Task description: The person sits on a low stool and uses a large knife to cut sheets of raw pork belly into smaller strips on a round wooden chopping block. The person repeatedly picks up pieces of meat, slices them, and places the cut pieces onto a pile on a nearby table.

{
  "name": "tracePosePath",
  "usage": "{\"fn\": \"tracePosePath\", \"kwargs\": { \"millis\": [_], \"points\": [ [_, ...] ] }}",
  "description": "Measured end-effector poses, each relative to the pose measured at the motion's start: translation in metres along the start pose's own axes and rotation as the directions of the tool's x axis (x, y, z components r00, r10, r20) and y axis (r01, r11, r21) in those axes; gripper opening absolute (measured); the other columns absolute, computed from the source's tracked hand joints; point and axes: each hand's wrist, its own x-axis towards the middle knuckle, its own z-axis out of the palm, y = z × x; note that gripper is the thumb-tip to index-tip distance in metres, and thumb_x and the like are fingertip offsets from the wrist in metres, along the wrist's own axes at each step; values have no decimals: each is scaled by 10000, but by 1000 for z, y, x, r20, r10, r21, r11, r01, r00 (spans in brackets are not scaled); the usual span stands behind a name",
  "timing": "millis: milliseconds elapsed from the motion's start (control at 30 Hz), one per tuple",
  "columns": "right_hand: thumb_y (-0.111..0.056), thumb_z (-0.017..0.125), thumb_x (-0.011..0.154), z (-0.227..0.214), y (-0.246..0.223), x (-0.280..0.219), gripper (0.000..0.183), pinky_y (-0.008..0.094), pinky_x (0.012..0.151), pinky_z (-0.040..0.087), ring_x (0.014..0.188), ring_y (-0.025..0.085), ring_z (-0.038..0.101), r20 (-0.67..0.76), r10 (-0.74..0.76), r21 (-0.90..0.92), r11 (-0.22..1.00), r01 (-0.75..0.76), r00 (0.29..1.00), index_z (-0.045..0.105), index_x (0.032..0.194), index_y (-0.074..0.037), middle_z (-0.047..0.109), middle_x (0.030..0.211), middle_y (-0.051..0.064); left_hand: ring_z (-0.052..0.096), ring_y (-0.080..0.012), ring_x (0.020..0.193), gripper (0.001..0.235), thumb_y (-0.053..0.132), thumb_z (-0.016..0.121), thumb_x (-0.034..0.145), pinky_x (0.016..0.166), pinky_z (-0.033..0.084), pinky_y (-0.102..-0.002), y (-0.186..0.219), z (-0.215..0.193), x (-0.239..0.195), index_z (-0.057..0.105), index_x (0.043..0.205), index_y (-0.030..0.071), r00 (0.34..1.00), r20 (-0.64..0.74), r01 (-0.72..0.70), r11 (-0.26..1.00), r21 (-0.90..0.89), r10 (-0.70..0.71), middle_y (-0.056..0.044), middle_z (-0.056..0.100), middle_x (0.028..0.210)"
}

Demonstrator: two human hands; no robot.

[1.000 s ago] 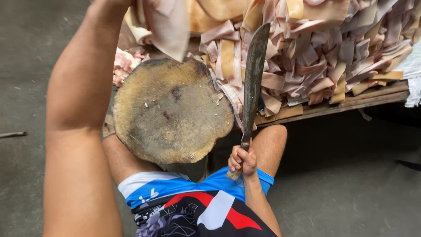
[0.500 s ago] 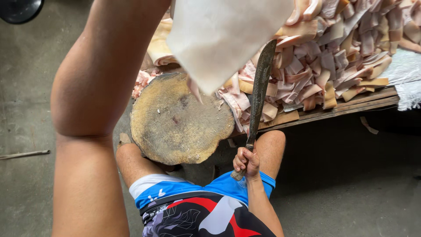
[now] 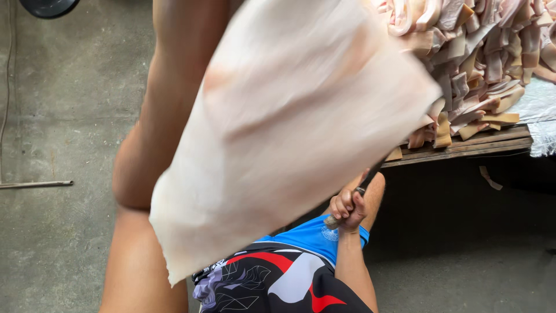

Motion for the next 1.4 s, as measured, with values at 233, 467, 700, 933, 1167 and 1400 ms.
{"fn": "tracePosePath", "kwargs": {
  "millis": [233, 467, 700, 933, 1167, 1400],
  "points": [
    [-175, 474, 1095, 67, -10, -19, 669, 276, 466, 455, 477, 87, 404, 29, -63, -411, 909, 70, 998, 195, 1682, -333, 390, 674, -3, 672, -156, 763, 236, 225, 648, 924, 758, 560, -298, -189, -78, -152, 740, 928, 8, 773, -58, 625, 774, -103, -632, -80, 732, 884],
    [-56, 572, 1005, 79, 12, -24, 737, 273, 423, 430, 471, 95, 459, -229, 138, -894, 362, -264, 964, 272, 1646, -262, 489, 685, -4, 671, -239, 1232, 646, 402, 623, 921, 1066, 533, -369, -289, -149, -271, 552, 1388, -38, 871, 14, 387, 668, -635, -491, -153, 663, 1383],
    [-197, 604, 1019, 63, 60, -19, 769, 248, 417, 457, 471, 53, 462, -219, 295, -952, 143, -270, 930, 201, 1662, -323, 473, 631, -47, 563, -303, 1354, 841, 325, 705, 897, 1129, 455, -457, -277, -56, -323, 295, 1585, 69, 900, -404, -196, 679, -708, -162, -176, 516, 1519],
    [-189, 620, 1010, 54, 59, -28, 812, 265, 436, 486, 485, 61, 489, -218, 286, -966, 70, -248, 933, 154, 1654, -354, 503, 643, -40, 635, -221, 1184, 832, -110, 610, 915, 1004, 535, -297, -318, -58, -299, 256, 1632, 117, 922, -381, 5, 989, -147, -61, -174, 630, 1380],
    [-217, 596, 1047, 54, 86, -26, 678, 282, 421, 480, 446, 84, 506, -269, 177, -954, 85, -287, 947, 295, 1652, -268, 513, 579, -8, 633, -219, 1244, 426, 26, 485, 1062, 1056, 535, -332, -331, -45, -298, 533, 1486, 41, 867, -483, -4, 967, -256, -124, -120, 641, 1385],
    [-189, 612, 1014, 94, 88, -40, 655, 262, 422, 437, 449, 58, 461, -245, 83, -968, 36, -248, 966, 357, 1613, -260, 495, 566, -33, 676, -254, 1140, 392, 256, 509, 1032, 960, 582, -391, -317, -57, -295, 556, 1358, 45, 759, -474, 67, 778, -625, -446, -113, 663, 1311]
  ]
}}
